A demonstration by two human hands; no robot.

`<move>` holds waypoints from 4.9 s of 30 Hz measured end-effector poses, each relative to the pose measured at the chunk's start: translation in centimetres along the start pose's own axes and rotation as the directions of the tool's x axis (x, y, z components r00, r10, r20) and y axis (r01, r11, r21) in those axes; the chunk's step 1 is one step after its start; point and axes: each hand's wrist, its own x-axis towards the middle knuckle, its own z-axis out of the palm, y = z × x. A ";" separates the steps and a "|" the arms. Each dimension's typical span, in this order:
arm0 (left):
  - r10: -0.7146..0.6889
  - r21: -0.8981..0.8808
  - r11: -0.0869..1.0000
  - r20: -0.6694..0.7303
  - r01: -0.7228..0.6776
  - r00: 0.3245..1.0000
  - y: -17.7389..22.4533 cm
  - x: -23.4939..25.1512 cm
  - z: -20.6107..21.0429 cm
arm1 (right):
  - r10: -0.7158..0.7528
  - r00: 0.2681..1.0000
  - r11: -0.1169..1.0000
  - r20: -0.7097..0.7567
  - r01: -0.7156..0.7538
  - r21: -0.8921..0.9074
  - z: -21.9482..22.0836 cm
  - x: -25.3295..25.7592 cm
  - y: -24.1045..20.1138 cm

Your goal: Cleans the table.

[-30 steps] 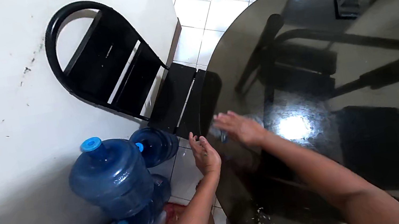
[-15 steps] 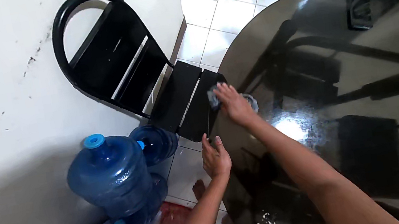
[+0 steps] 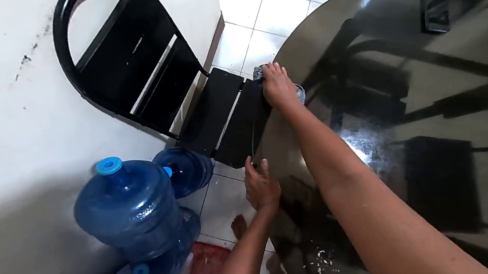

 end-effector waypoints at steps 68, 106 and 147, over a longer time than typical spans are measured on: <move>-0.031 0.179 0.983 -0.094 0.048 0.995 0.5 0.0 0.9 | 0.552 0.811 0.834 -0.196 -0.532 0.146 -10.2 -4.5 31.1; 0.070 0.237 0.971 -0.230 -0.014 0.971 1.4 -0.9 2.4 | 0.661 0.666 0.732 -0.345 -0.673 0.105 -6.2 -49.2 27.9; 0.121 0.235 0.970 -0.224 -0.067 0.967 1.1 -1.1 2.0 | 0.406 0.878 0.896 -0.254 -0.328 0.299 -0.6 -49.4 12.0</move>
